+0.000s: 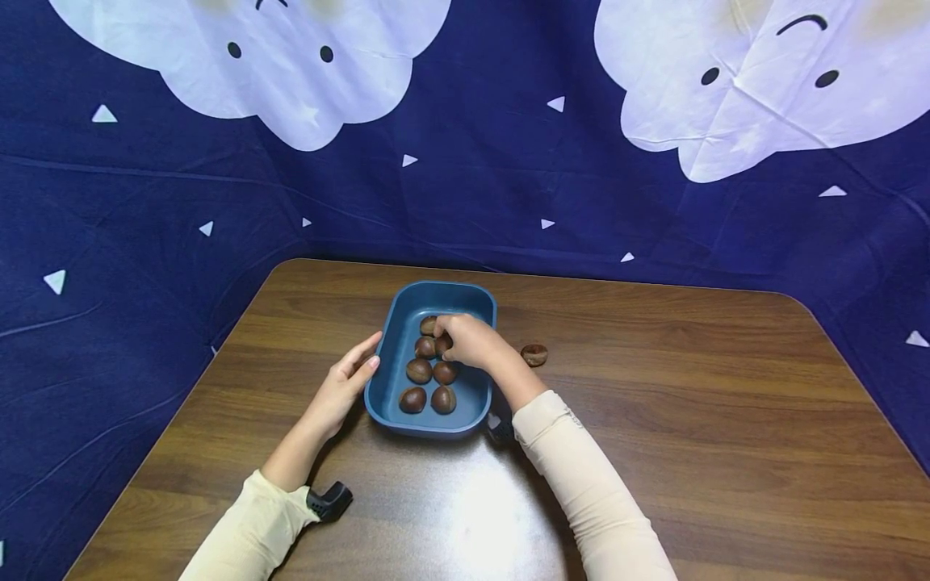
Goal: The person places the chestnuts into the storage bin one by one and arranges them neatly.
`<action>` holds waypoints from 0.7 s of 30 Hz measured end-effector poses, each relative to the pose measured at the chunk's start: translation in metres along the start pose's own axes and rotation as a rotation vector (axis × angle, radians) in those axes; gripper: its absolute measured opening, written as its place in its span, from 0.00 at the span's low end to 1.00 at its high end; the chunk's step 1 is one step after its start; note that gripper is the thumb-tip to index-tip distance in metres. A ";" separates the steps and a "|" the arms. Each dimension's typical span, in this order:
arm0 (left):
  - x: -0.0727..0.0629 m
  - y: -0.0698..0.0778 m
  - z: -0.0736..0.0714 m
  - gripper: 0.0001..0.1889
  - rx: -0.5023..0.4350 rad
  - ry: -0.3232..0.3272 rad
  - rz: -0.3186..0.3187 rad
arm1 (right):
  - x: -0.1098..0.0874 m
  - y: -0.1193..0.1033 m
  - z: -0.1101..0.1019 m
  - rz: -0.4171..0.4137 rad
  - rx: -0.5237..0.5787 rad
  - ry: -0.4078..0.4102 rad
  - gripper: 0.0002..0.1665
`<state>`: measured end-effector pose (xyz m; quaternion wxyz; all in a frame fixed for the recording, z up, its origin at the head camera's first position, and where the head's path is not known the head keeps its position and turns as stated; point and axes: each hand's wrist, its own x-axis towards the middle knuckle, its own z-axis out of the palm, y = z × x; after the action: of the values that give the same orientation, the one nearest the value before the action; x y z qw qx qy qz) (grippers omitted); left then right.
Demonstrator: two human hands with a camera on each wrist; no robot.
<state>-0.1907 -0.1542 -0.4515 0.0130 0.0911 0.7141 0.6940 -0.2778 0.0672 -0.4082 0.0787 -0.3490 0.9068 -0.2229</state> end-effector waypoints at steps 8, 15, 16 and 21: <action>0.000 0.002 0.000 0.24 -0.016 -0.004 -0.003 | 0.000 -0.001 0.001 -0.004 -0.024 -0.028 0.16; 0.000 0.002 0.001 0.24 -0.007 -0.002 -0.002 | -0.001 0.000 0.001 -0.006 0.013 -0.012 0.14; 0.000 0.002 0.001 0.23 -0.008 0.000 -0.005 | -0.001 0.000 0.001 -0.007 0.025 -0.001 0.14; 0.000 0.001 0.000 0.23 -0.010 0.004 -0.009 | -0.003 0.002 0.003 -0.029 0.113 0.086 0.14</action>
<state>-0.1906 -0.1539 -0.4504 0.0150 0.0864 0.7111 0.6976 -0.2761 0.0695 -0.4114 0.0562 -0.3471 0.8903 -0.2894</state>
